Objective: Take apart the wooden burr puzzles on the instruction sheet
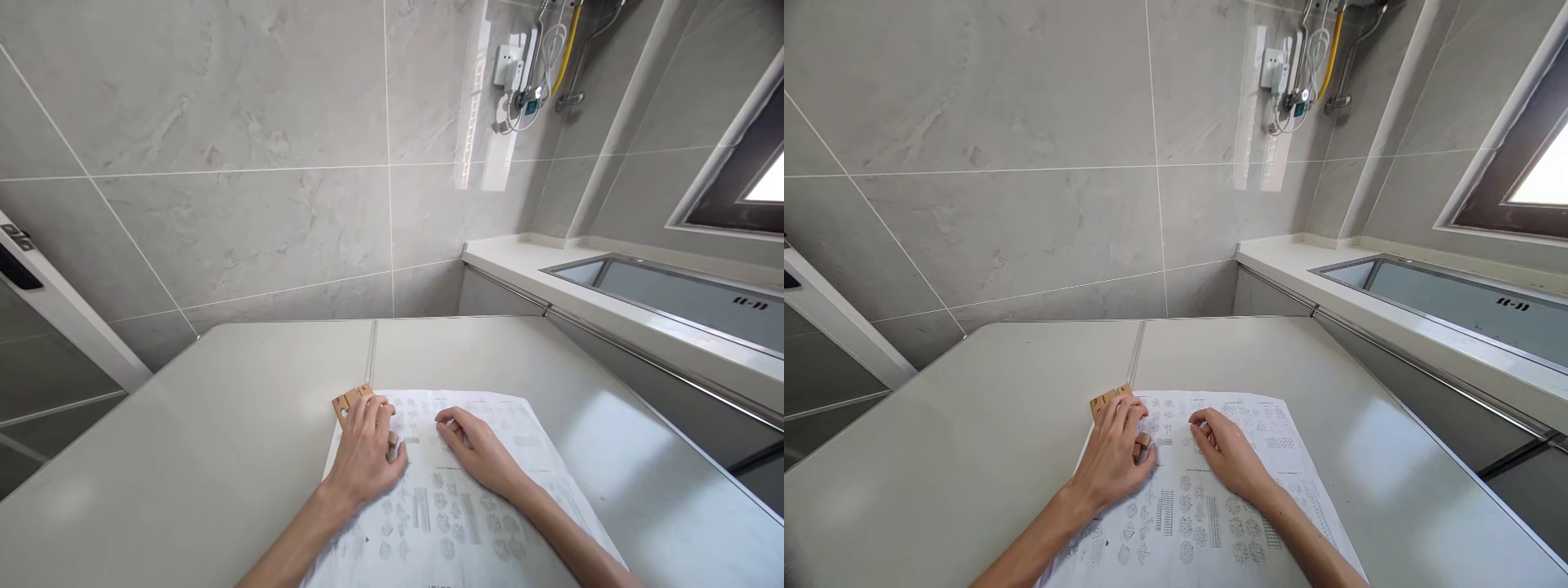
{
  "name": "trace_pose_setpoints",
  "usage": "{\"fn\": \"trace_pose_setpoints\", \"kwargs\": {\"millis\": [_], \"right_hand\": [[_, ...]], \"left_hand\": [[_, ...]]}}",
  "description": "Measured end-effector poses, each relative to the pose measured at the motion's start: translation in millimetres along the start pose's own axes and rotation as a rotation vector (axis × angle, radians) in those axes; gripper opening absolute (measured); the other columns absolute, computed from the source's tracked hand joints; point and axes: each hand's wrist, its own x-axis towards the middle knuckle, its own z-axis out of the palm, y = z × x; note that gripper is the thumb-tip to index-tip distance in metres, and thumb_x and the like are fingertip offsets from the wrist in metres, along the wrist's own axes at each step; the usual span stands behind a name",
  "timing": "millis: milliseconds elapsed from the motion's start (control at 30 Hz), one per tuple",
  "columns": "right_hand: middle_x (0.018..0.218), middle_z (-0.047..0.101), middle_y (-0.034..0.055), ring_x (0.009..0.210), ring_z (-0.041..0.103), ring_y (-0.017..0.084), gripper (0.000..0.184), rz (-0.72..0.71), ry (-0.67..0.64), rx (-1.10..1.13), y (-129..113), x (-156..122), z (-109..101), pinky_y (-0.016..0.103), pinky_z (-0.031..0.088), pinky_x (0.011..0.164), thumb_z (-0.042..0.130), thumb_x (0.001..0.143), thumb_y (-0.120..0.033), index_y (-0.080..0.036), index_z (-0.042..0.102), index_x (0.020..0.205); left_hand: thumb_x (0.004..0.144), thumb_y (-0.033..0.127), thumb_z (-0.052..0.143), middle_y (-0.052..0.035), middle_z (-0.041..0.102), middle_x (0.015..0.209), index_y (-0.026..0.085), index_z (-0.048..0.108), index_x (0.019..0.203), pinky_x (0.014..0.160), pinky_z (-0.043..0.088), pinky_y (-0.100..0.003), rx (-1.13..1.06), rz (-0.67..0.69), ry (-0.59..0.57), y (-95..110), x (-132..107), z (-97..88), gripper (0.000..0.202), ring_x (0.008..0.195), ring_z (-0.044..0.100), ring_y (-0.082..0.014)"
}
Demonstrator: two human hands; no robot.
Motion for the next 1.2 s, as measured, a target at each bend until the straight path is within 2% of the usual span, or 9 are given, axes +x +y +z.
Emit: {"fn": "trace_pose_setpoints", "kwargs": {"millis": [100,167,267,400,667,1200], "right_hand": [[0.088,0.071,0.0038,0.076,0.064,0.025,0.028,-0.017,0.005,-0.006,2,1,1,0.039,0.053,0.071,0.050,0.106,-0.049,-0.028,0.068,0.108],[0.088,0.072,0.0040,0.076,0.065,0.024,0.027,-0.030,0.007,-0.002,2,1,1,0.038,0.053,0.070,0.050,0.106,-0.048,-0.028,0.067,0.107],[0.088,0.072,0.0043,0.075,0.065,0.024,0.025,-0.048,0.008,-0.003,1,1,0,0.038,0.052,0.068,0.050,0.106,-0.044,-0.028,0.068,0.101],[0.086,0.072,0.0037,0.074,0.062,0.024,0.025,-0.059,-0.009,-0.041,-2,0,0,0.037,0.048,0.067,0.049,0.106,-0.039,-0.028,0.069,0.095],[0.084,0.072,0.0019,0.073,0.062,0.025,0.021,-0.069,-0.030,-0.061,-4,-2,0,0.037,0.047,0.069,0.050,0.104,-0.034,-0.029,0.066,0.093],[0.085,0.070,0.0021,0.074,0.062,0.023,0.022,-0.070,-0.051,-0.121,-5,-1,0,0.035,0.048,0.070,0.046,0.105,-0.031,-0.026,0.065,0.095]], "left_hand": [[0.093,0.017,0.057,-0.0119,0.067,0.117,0.024,0.060,0.114,0.095,0.052,-0.048,-0.109,0.154,-0.074,14,-2,0.2,0.022,0.111,0.063,-0.0319],[0.097,0.019,0.053,-0.0097,0.070,0.104,0.024,0.062,0.109,0.080,0.054,-0.040,-0.184,0.257,-0.171,23,-4,3.5,0.016,0.092,0.067,-0.0266],[0.097,0.021,0.055,-0.0064,0.072,0.092,0.023,0.064,0.104,0.062,0.047,-0.035,-0.237,0.378,-0.308,32,-10,12.3,0.012,0.074,0.067,-0.0231],[0.092,0.019,0.061,-0.0010,0.071,0.075,0.024,0.064,0.094,0.059,0.042,-0.032,-0.272,0.389,-0.408,34,-16,21.5,0.007,0.064,0.065,-0.0209],[0.091,0.019,0.061,0.0008,0.069,0.071,0.024,0.067,0.095,0.060,0.042,-0.030,-0.332,0.299,-0.400,34,-15,22.4,0.009,0.061,0.064,-0.0193],[0.089,0.016,0.063,0.0057,0.064,0.067,0.022,0.065,0.093,0.057,0.039,-0.025,-0.328,0.316,-0.331,29,-18,30.8,0.008,0.056,0.056,-0.0123]]}}
